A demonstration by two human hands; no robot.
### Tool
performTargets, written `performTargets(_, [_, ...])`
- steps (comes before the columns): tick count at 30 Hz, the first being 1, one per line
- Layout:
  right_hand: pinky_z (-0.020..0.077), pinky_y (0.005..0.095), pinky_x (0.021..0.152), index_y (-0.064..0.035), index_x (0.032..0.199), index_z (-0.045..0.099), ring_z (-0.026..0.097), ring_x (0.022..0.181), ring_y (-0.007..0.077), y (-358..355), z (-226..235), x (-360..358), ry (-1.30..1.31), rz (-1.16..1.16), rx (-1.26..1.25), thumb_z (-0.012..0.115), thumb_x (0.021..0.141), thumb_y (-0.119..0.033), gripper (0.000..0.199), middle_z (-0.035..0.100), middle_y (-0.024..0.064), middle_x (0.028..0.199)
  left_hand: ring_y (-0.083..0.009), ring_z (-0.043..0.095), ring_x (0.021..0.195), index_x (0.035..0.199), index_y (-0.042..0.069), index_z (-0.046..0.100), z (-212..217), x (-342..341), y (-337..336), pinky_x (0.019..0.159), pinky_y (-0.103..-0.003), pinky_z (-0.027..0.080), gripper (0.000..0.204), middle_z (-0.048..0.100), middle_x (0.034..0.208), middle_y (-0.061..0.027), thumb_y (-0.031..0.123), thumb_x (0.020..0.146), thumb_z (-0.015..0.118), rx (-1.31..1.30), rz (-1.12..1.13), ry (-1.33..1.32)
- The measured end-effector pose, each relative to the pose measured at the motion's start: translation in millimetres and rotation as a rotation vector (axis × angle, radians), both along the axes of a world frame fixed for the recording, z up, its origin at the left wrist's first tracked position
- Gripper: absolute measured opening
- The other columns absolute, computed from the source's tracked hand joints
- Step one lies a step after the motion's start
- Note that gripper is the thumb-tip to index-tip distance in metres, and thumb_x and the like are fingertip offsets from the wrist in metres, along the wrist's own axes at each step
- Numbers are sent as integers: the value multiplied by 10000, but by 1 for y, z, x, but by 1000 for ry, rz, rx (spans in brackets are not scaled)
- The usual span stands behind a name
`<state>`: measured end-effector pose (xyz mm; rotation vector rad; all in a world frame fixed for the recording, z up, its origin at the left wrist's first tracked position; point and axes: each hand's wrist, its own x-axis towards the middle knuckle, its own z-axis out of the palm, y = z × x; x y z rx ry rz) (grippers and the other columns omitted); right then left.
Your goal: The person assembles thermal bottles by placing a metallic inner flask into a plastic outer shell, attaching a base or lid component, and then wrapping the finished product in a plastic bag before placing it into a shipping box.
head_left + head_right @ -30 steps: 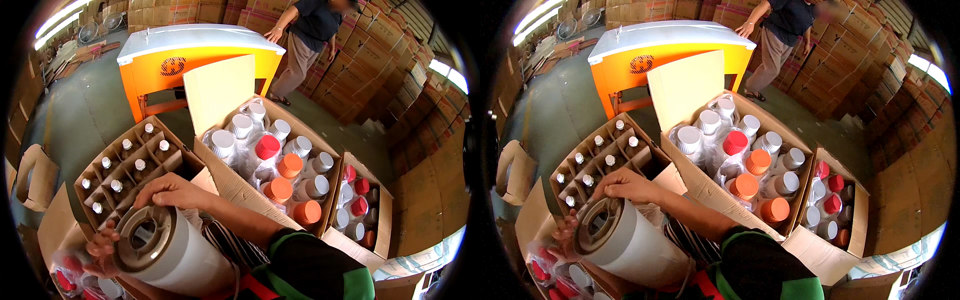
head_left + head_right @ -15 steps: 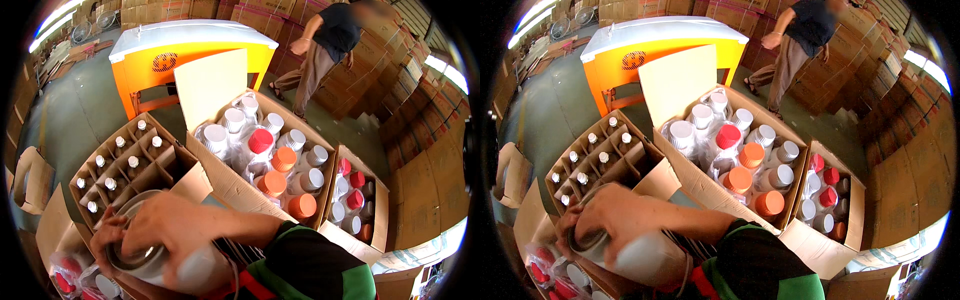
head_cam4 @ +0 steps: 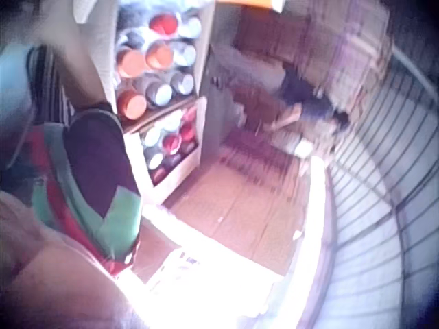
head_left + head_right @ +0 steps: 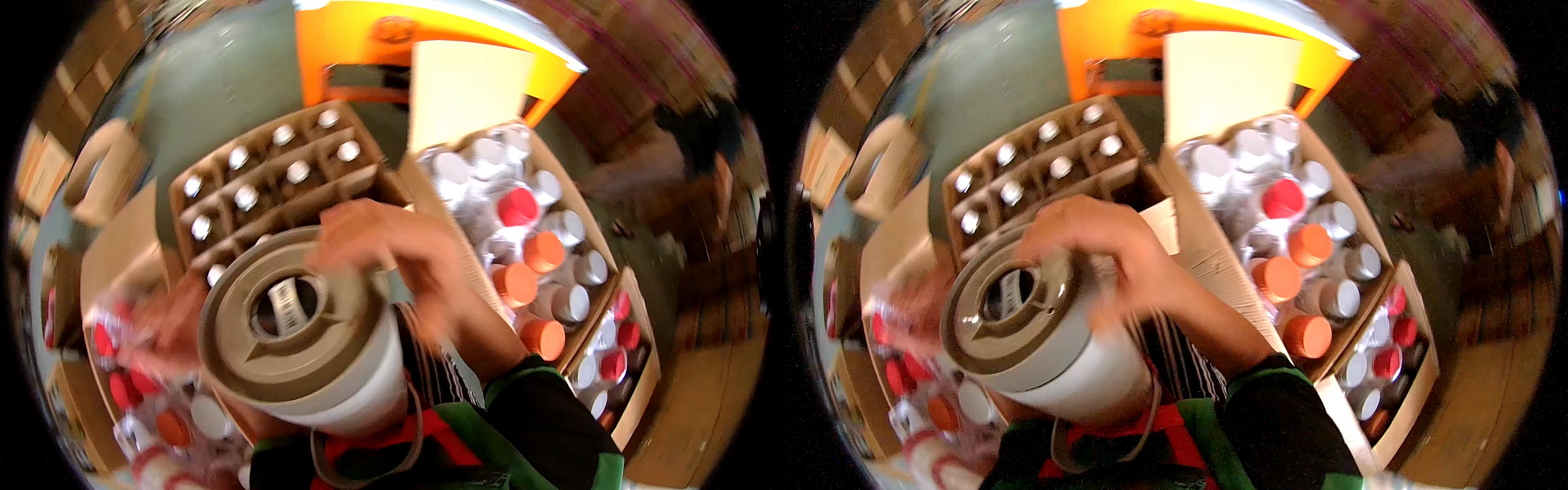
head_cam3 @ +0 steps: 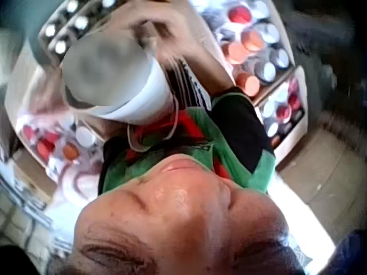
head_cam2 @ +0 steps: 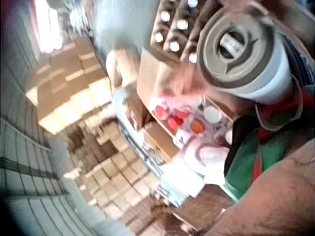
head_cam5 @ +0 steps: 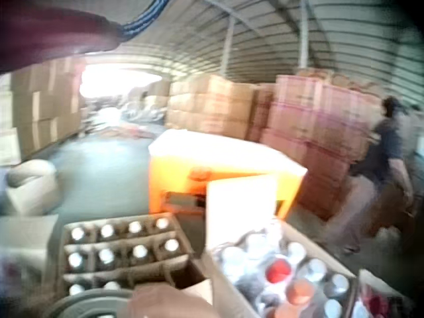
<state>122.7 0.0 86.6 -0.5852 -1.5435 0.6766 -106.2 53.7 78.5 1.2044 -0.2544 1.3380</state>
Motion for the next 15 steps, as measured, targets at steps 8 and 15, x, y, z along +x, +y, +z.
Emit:
performTargets(8, [333,436,994,5,1099,608,528,1112,299,17,-38,6,3,30,-45,566,673,-729,849,573,196,1160,-346,524,1100,1251,59,422,-30,13,22,1019,-509,313,824,545,1144,-206,708,743,414,-55,286,322])
performTargets(15, [470,299,841,15,911,635,613,887,192,84,-21,-27,247,-3,-446,482,918,-253,308,656,131,967,-324,486,1173,1448,52,178,-35,-6,52,1008,-447,366,1315,458,1297,-210,806,467,624,-225,445,429])
